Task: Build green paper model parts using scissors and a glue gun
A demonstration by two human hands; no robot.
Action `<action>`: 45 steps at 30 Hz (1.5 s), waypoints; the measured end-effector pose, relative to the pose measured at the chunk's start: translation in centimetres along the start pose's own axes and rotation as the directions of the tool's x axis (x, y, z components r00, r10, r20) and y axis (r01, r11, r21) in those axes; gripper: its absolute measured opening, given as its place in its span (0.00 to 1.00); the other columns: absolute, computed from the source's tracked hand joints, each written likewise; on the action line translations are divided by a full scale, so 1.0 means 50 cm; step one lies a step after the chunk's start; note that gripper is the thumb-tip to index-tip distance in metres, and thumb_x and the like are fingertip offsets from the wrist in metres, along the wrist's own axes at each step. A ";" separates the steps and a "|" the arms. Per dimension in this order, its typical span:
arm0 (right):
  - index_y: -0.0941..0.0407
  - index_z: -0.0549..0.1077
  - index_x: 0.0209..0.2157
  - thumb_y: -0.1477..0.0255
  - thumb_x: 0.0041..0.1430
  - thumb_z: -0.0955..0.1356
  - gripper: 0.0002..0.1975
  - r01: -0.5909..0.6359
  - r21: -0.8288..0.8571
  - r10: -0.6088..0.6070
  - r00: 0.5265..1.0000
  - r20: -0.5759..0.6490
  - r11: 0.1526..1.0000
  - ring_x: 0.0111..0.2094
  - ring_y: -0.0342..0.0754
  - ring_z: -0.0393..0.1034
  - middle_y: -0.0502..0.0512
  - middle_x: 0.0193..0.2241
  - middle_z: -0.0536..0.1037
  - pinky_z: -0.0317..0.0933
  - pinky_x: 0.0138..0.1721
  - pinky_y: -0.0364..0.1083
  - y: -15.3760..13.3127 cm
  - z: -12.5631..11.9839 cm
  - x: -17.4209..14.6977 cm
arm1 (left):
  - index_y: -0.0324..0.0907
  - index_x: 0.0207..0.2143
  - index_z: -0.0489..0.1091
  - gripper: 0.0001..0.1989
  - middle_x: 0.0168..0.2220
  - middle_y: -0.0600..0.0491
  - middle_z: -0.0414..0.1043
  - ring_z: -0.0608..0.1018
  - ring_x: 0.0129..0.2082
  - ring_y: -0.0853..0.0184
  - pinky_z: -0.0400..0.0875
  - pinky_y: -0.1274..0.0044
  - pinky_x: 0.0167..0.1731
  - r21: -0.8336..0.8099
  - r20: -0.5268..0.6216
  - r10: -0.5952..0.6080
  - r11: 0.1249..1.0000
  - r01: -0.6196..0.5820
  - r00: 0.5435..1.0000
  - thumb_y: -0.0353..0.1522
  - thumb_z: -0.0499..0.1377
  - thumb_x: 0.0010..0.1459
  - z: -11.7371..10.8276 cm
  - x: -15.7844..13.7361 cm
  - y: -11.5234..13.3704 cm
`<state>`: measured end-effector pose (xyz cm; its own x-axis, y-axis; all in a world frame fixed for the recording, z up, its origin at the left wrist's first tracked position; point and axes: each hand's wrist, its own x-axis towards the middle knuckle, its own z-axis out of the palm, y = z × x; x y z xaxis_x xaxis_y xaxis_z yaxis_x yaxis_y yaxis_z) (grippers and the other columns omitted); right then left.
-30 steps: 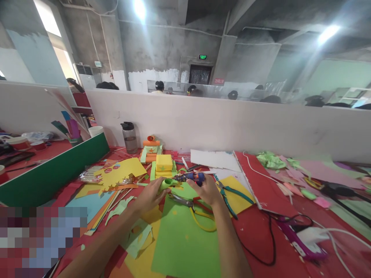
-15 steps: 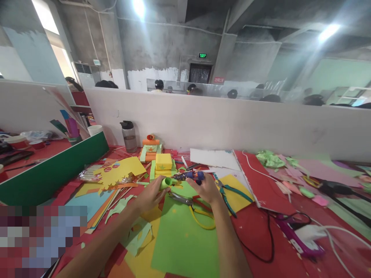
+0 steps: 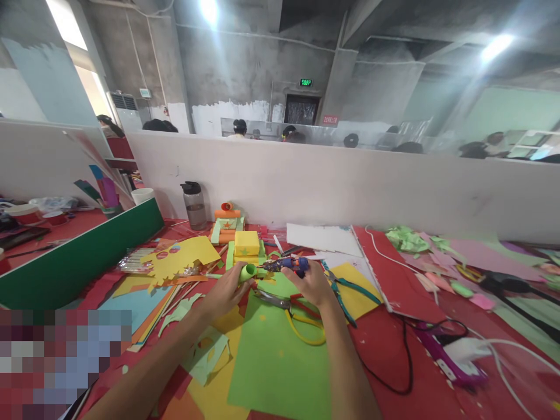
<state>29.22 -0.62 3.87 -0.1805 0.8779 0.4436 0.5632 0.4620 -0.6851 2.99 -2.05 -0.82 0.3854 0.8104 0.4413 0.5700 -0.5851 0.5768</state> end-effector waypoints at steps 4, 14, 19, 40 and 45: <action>0.56 0.76 0.29 0.63 0.56 0.70 0.11 -0.010 0.003 0.010 1.000 0.004 1.000 0.27 0.50 0.70 0.51 0.20 0.74 0.62 0.28 0.44 0.001 0.000 0.000 | 0.44 0.43 0.59 0.08 0.36 0.50 0.70 0.71 0.32 0.64 0.64 0.73 0.30 0.007 0.005 0.006 1.000 -0.006 1.000 0.39 0.48 0.69 0.000 -0.001 -0.001; 0.56 0.76 0.29 0.63 0.56 0.70 0.10 0.001 0.033 -0.002 1.000 0.030 0.999 0.29 0.51 0.71 0.52 0.25 0.78 0.64 0.32 0.45 0.009 0.002 0.000 | 0.44 0.45 0.59 0.07 0.36 0.49 0.70 0.73 0.34 0.62 0.65 0.72 0.32 0.004 -0.018 -0.016 1.000 0.016 1.000 0.37 0.48 0.69 -0.002 0.003 -0.002; 0.56 0.77 0.30 0.61 0.56 0.70 0.12 -0.021 0.026 0.020 1.000 0.007 0.999 0.26 0.50 0.69 0.51 0.21 0.75 0.62 0.28 0.44 0.000 0.002 -0.001 | 0.44 0.43 0.60 0.09 0.37 0.49 0.70 0.72 0.34 0.62 0.65 0.72 0.32 0.034 -0.012 0.020 0.999 -0.019 1.000 0.39 0.49 0.69 0.001 0.002 -0.005; 0.56 0.73 0.26 0.63 0.56 0.69 0.12 -0.011 0.029 0.009 0.996 0.086 1.000 0.26 0.47 0.65 0.49 0.21 0.72 0.60 0.29 0.43 -0.014 -0.005 -0.002 | 0.43 0.44 0.59 0.09 0.37 0.49 0.69 0.71 0.34 0.63 0.65 0.72 0.33 0.055 -0.006 -0.013 0.998 0.013 1.000 0.38 0.47 0.69 0.001 0.003 -0.009; 0.57 0.75 0.29 0.62 0.56 0.70 0.12 -0.014 0.048 0.010 0.997 0.081 0.999 0.26 0.47 0.64 0.49 0.21 0.72 0.60 0.29 0.43 -0.012 -0.004 -0.002 | 0.43 0.43 0.59 0.08 0.37 0.50 0.69 0.71 0.33 0.64 0.65 0.73 0.32 0.048 0.001 -0.021 0.999 0.021 1.000 0.38 0.47 0.69 0.001 0.002 -0.009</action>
<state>29.04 -1.02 4.36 -0.2392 0.8900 0.3882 0.5267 0.4548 -0.7182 2.82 -1.72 -1.07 0.3741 0.8224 0.4285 0.6122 -0.5661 0.5520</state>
